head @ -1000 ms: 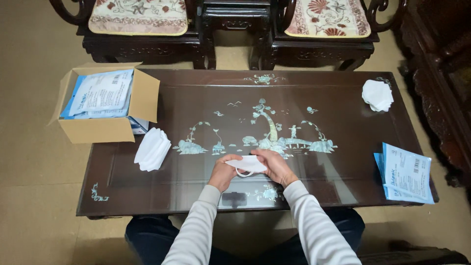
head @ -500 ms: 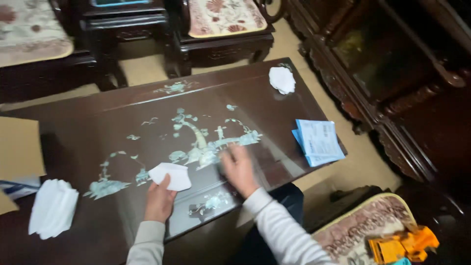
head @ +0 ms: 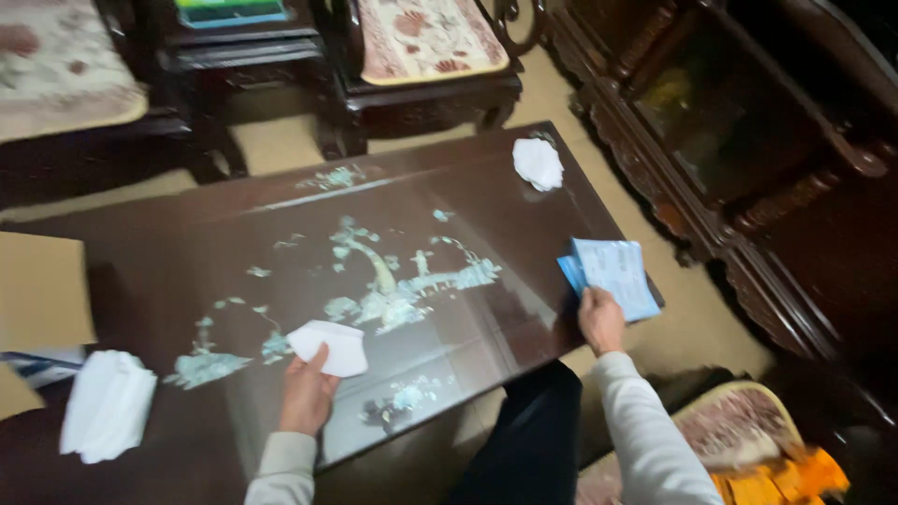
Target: Packing individual face masks into small plastic packets at a table
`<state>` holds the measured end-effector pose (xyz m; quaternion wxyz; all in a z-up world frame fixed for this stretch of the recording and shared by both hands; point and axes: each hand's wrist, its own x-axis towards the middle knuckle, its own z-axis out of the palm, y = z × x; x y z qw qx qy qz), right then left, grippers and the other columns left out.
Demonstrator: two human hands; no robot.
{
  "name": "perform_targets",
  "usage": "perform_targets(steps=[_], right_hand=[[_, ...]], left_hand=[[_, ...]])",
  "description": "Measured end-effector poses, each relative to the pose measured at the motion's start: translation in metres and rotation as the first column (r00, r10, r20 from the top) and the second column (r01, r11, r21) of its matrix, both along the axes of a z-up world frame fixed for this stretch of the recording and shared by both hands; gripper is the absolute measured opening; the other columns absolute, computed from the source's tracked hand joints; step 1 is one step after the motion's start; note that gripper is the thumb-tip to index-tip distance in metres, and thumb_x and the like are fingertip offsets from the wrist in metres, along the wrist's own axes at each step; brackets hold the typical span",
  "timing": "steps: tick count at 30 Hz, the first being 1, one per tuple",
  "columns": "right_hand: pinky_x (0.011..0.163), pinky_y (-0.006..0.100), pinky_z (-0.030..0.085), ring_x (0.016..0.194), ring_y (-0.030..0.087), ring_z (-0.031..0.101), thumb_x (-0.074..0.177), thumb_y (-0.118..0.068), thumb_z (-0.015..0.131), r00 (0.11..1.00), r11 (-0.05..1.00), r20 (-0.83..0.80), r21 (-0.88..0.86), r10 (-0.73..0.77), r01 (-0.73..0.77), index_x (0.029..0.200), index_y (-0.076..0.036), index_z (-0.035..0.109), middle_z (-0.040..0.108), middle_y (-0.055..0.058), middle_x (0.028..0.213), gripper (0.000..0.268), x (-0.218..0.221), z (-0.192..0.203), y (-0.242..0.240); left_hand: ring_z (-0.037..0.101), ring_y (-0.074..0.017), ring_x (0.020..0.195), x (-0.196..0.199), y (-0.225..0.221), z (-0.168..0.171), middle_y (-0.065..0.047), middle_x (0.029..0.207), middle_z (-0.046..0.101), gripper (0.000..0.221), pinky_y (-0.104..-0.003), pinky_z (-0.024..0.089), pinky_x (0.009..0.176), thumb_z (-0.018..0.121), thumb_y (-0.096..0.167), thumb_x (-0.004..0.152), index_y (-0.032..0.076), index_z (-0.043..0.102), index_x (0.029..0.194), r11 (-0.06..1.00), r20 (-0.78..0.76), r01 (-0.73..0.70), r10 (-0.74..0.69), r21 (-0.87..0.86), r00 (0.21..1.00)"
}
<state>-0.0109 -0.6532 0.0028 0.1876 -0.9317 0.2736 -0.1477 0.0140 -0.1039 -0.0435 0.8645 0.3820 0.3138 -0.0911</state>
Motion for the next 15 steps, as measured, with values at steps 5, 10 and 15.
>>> perform_targets(steps=[5, 10, 15], right_hand=[[0.078, 0.05, 0.046, 0.085, 0.037, 0.065, 0.105, -0.021, 0.054, 0.951, 0.986, 0.269, -0.107, 0.15, -0.125, 0.109, -0.009, 0.063, 0.068, 0.016, 0.1, 0.016, 0.021, 0.038, 0.035], [0.099, 0.043, 0.054, 0.109, 0.034, 0.071, 0.104, -0.019, 0.059, 0.845, 0.915, 0.377, -0.286, 0.379, -0.284, 0.129, -0.003, 0.072, 0.074, 0.016, 0.125, 0.032, 0.023, 0.057, 0.157], [0.08, 0.053, 0.062, 0.099, 0.034, 0.076, 0.097, -0.036, 0.055, 0.86, 0.86, -0.017, 0.001, 0.511, -0.511, 0.109, -0.008, 0.075, 0.073, 0.008, 0.127, 0.037, 0.017, 0.041, 0.284]], left_hand=[[0.07, -0.0241, 0.095, 0.004, 0.0, -0.009, -0.014, 0.114, 0.075, 0.025, -0.037, 0.054, 0.076, 0.066, 0.008, 0.095, 0.004, 0.066, 0.119, 0.999, 0.072, -0.02, 0.022, -0.026, 0.997], [0.068, -0.0312, 0.103, -0.007, -0.002, 0.047, -0.019, 0.119, 0.072, 0.037, -0.046, 0.055, 0.087, 0.065, 0.009, 0.095, -0.005, 0.063, 0.129, 0.999, -0.057, -0.023, 0.02, -0.045, 0.998], [0.067, -0.0321, 0.104, -0.008, 0.0, 0.045, -0.018, 0.12, 0.071, 0.037, -0.048, 0.056, 0.088, 0.065, 0.007, 0.096, -0.005, 0.062, 0.131, 0.998, -0.066, 0.016, -0.02, -0.06, 0.998]])
